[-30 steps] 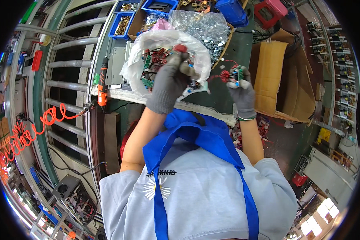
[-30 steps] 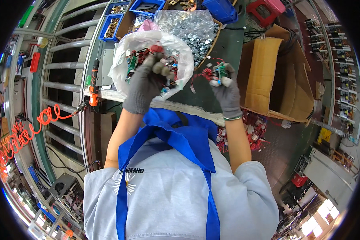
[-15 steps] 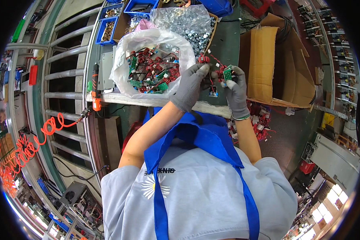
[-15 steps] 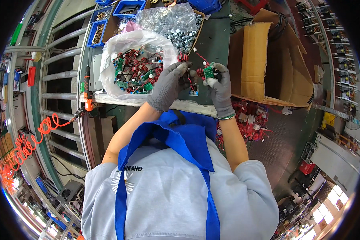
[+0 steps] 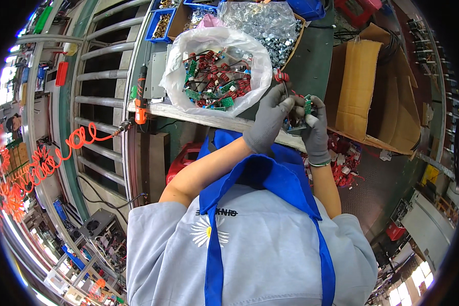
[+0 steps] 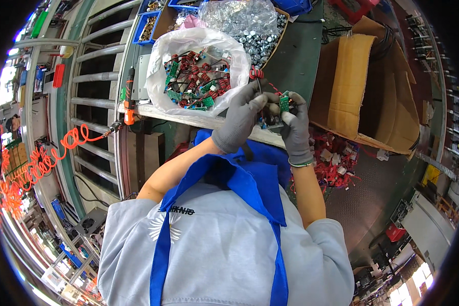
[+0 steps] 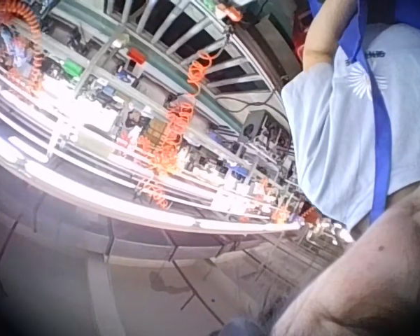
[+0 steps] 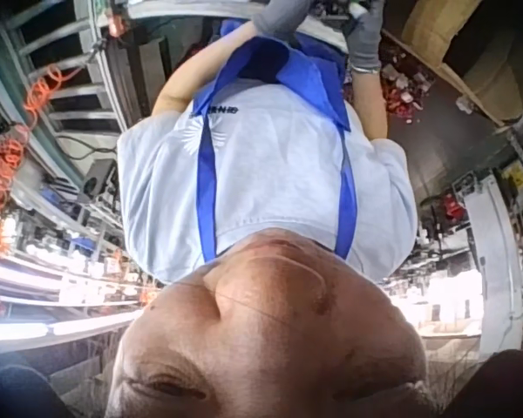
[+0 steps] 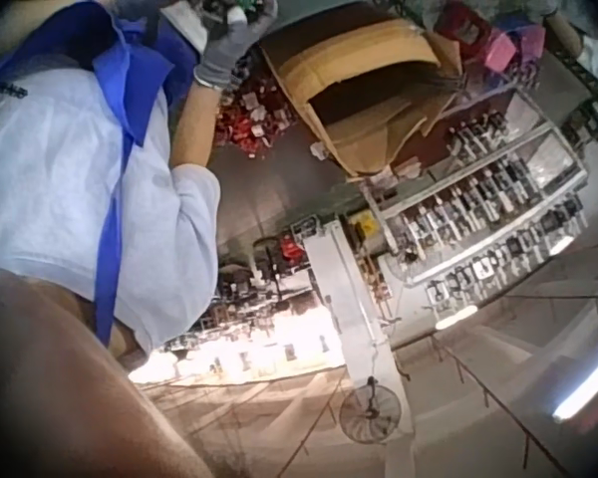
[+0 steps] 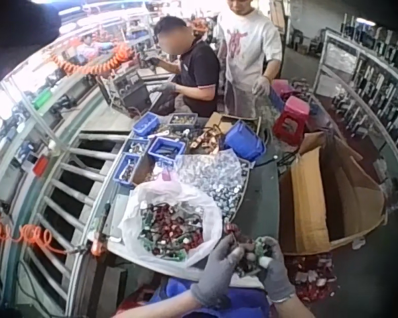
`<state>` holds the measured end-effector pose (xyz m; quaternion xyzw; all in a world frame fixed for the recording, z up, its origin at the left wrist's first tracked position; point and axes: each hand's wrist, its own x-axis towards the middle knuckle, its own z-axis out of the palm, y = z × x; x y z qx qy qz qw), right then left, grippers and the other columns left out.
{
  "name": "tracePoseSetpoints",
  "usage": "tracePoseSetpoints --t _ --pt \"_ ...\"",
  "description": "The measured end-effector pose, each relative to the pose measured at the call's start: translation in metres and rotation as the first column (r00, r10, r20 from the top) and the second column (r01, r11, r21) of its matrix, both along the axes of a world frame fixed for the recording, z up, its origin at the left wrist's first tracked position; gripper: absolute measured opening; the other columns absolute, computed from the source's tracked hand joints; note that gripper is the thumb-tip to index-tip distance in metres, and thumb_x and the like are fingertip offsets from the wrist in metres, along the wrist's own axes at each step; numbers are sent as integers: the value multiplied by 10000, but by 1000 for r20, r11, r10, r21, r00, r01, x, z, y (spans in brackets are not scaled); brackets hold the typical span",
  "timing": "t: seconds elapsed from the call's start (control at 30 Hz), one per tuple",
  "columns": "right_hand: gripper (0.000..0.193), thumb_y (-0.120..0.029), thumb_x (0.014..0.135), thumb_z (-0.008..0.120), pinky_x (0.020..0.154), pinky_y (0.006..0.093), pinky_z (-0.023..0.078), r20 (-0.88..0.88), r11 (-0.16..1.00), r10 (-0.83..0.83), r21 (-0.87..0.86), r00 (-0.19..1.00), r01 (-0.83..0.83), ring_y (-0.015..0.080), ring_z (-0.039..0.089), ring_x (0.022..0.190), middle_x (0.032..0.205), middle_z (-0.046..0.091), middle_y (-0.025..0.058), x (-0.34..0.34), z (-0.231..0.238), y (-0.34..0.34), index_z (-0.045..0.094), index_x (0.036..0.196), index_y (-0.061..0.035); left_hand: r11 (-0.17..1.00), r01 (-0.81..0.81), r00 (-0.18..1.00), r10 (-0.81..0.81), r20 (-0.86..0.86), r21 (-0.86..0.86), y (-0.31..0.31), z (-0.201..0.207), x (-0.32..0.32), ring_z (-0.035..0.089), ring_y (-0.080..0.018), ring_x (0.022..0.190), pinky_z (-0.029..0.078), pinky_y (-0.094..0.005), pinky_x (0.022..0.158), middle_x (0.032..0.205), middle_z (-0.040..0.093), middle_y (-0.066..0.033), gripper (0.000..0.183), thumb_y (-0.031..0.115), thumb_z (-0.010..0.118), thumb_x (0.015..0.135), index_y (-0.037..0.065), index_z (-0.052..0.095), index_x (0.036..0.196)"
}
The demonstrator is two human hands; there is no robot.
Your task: The person assembles electronic components on a circuit board, using a screwdriver to secure parts and a pneumatic tool to tighten screws. They then sort small electronic modules from a plastic bag, handling them one by one.
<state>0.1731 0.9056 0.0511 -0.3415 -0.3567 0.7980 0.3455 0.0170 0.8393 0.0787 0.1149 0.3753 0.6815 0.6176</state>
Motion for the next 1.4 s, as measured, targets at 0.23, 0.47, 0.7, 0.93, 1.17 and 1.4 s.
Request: tracePoseSetpoints --t 0.23,0.47,0.7,0.93,1.17,1.4 --pt "498 -3 820 547 964 350 492 46 979 -76 191 996 66 183 578 1075 1184 559 72 -1 0 -2 487 1308 -83 997 36 966 -16 -256 71 23 -18 16 596 -121 949 505 -270 822 1135 628 -121 406 123 487 995 -51 447 1359" --pt "608 -41 814 604 919 284 475 517 979 28 158 855 -128 145 576 1026 1205 565 60 31 -104 -16 450 1402 -62 962 135 787 -250 -564 -237 5 -146 -4 548 -256 1215 429 -346 1039 1300 565 -196 463 72 505 898 -68 472 1338" --pt "695 -93 823 633 765 271 529 850 963 61 88 523 -255 141 619 870 1142 611 168 30 -62 -27 370 1464 -41 946 121 637 -307 -707 -302 -51 -145 -2 579 -295 1174 459 -367 994 1256 582 -217 469 147 558 923 -45 460 1340" --pt "782 -335 835 635 839 447 522 988 794 117 -33 99 -607 376 688 913 1000 682 253 3 -69 -6 298 1434 37 927 175 675 -357 -645 -331 -92 -45 -34 629 -171 938 498 -305 837 1074 672 -121 355 196 620 930 -14 599 1216" --pt "682 -284 878 592 434 291 512 934 827 333 -225 126 -516 165 652 512 690 674 114 0 -18 19 317 1432 5 960 -246 216 -83 -973 -137 -71 -55 -94 670 -264 805 534 -375 711 992 667 -128 296 115 675 847 79 635 1138" --pt "482 -208 910 541 442 260 481 945 850 270 -145 182 -506 111 599 477 647 655 79 16 8 23 530 1370 -65 799 -318 -248 -590 -768 -510 -28 -85 -115 680 -355 891 532 -475 723 1022 659 -136 299 143 659 792 127 612 1087"
